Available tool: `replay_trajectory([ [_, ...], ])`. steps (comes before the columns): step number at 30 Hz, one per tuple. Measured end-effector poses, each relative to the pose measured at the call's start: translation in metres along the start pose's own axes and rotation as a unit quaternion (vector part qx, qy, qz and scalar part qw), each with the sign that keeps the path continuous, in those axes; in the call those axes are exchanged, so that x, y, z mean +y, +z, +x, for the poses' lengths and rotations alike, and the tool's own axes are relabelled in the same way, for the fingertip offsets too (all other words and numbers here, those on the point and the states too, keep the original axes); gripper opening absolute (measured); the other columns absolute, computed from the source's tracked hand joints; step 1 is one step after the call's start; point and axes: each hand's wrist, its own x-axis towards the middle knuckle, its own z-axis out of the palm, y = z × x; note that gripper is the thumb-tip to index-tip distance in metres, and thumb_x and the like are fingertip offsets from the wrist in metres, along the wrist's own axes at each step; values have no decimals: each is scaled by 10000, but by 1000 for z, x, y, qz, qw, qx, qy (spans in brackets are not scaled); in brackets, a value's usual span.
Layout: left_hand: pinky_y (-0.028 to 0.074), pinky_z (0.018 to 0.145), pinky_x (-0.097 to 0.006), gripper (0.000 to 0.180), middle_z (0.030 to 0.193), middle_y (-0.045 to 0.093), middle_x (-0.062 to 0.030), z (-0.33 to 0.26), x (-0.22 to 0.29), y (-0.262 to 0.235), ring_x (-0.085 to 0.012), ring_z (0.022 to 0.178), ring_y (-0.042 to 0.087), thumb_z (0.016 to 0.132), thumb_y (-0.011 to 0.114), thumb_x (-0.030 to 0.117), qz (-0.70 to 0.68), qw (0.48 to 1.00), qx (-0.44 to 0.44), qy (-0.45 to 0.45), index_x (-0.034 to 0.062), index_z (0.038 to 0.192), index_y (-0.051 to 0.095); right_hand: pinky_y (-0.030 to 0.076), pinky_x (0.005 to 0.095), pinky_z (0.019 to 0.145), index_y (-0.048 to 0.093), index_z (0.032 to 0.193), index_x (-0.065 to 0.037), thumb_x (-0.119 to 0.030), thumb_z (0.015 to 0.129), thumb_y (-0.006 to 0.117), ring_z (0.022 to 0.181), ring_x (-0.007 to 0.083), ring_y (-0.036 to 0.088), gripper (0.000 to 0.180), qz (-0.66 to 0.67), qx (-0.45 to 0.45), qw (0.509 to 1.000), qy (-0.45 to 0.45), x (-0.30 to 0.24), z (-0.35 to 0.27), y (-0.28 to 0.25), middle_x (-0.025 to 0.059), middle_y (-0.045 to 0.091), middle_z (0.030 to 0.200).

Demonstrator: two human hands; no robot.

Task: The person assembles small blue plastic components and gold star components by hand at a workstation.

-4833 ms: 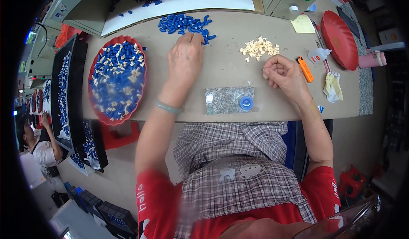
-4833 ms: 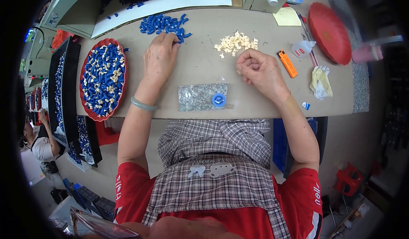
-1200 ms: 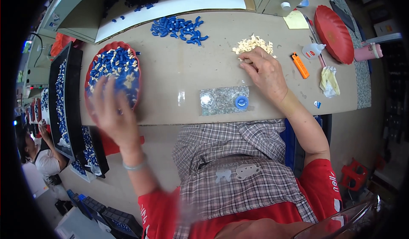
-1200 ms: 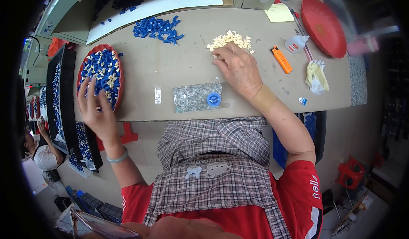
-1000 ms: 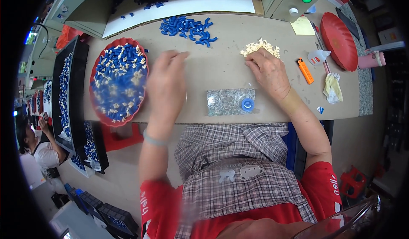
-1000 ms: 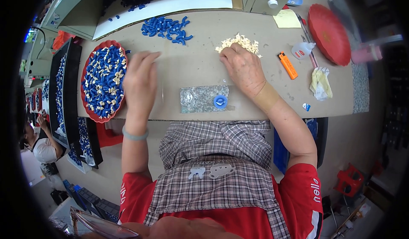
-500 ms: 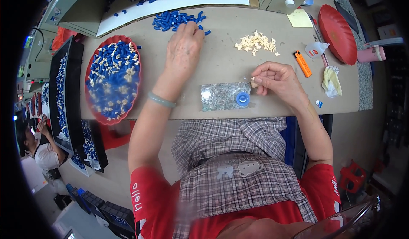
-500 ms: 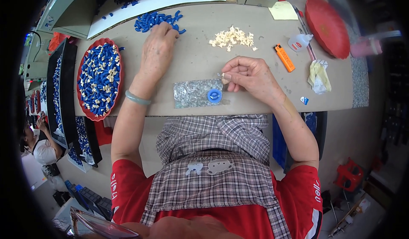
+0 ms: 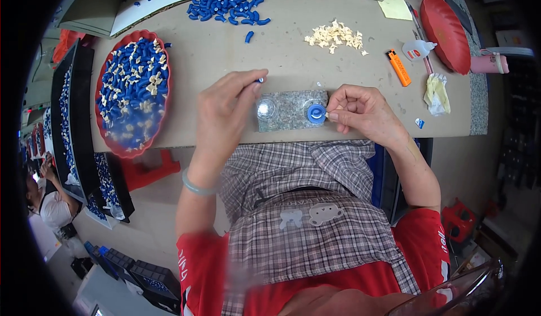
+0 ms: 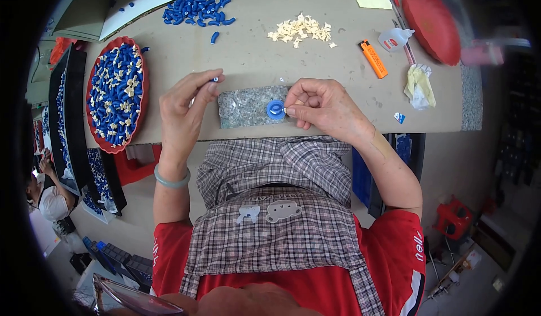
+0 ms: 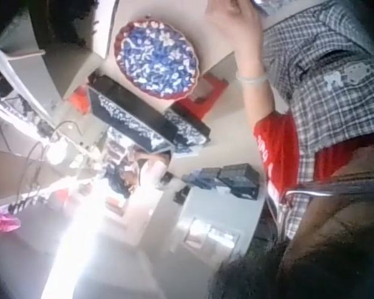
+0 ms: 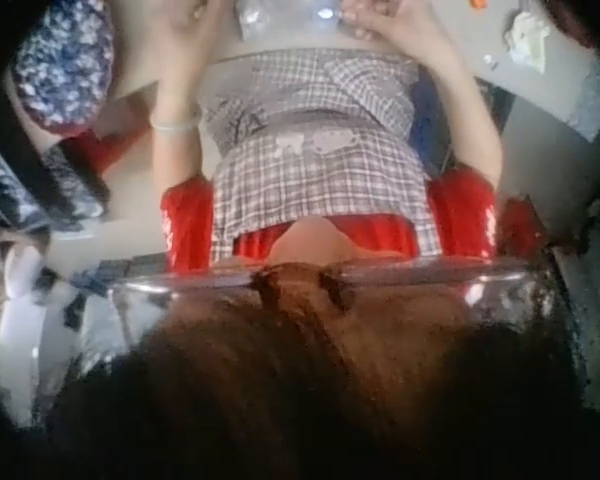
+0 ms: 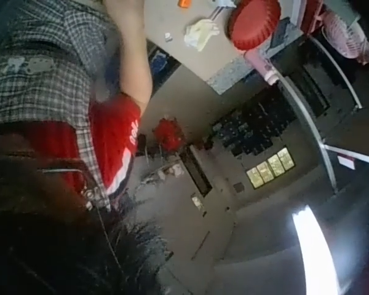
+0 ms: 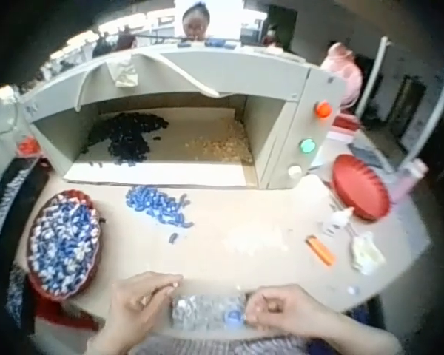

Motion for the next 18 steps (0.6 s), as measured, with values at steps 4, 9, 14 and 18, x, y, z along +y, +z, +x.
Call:
replay_trajectory([
  [4, 534, 702, -247, 195, 936, 713, -97, -16, -2, -3, -124, 803, 663, 915, 619, -31, -32, 999, -30, -7, -16, 1084, 715, 502, 195, 583, 640, 929, -8, -14, 896, 687, 627, 34, 589, 58, -28, 15, 999, 27, -6, 2, 5, -20, 622, 733],
  [9, 523, 675, -286, 180, 898, 702, -130, -24, 9, -3, -192, 750, 673, 873, 625, -33, -37, 998, -44, -29, -25, 1032, 710, 483, 191, 563, 638, 908, -10, -17, 895, 684, 619, 25, 580, 48, -90, 30, 995, 44, -14, -1, 11, -22, 614, 721],
  [14, 530, 691, -278, 173, 908, 693, -123, -30, 10, 7, -190, 772, 677, 867, 648, -30, -102, 993, -45, -45, -19, 1030, 706, 464, 180, 545, 635, 906, -9, -19, 895, 686, 601, 18, 570, 53, -199, 37, 979, -1, -18, -2, 14, -13, 623, 724],
  [18, 549, 730, -274, 174, 938, 690, -119, -34, 10, 17, -180, 809, 682, 867, 665, -21, -162, 983, -63, -66, -11, 1036, 703, 478, 183, 546, 635, 915, 0, -16, 901, 681, 608, 31, 586, 51, -88, 35, 995, 27, -16, -3, 10, 7, 639, 751],
])
